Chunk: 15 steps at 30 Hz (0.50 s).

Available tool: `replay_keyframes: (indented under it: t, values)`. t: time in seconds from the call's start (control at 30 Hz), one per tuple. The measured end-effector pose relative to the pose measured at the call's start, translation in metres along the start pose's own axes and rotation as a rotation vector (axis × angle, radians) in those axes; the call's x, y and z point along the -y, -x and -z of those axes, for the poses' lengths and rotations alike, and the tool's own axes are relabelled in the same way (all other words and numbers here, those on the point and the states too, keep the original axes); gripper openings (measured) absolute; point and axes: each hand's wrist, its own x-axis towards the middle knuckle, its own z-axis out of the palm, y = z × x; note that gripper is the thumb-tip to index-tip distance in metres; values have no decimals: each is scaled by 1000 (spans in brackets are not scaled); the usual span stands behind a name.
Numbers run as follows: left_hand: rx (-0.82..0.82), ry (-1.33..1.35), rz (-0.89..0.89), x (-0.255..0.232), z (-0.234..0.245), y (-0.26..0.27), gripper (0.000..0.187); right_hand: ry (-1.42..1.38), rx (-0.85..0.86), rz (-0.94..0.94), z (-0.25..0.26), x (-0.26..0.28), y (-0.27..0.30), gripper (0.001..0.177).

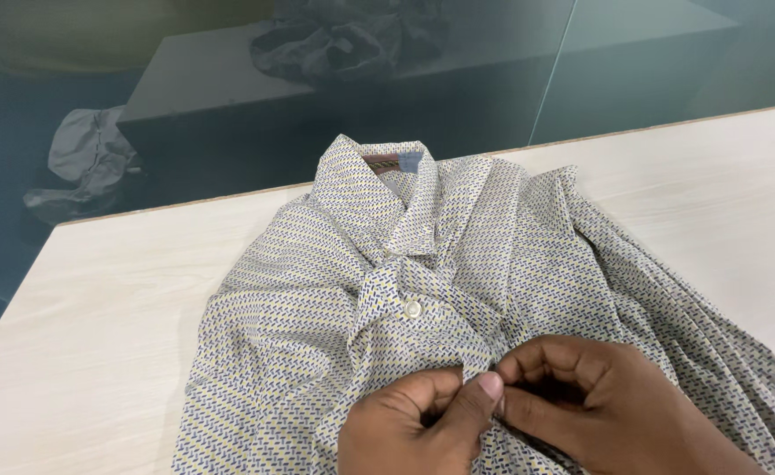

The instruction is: The person buttons a patterned long-sleeve shirt on a white table, starting at the collar and working down the placket. They then flip the shirt over and smooth the back fabric.

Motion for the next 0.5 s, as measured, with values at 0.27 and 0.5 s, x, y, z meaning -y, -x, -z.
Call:
replay_keyframes:
  t: [0.27,0.5]
  values:
    - [-63,160,-1,14,-6,-20,33,44,20,-161,3,6,-4,27]
    - [-36,279,-138,42,-14,-40,35,-49,130,-61,5,10,-6,29]
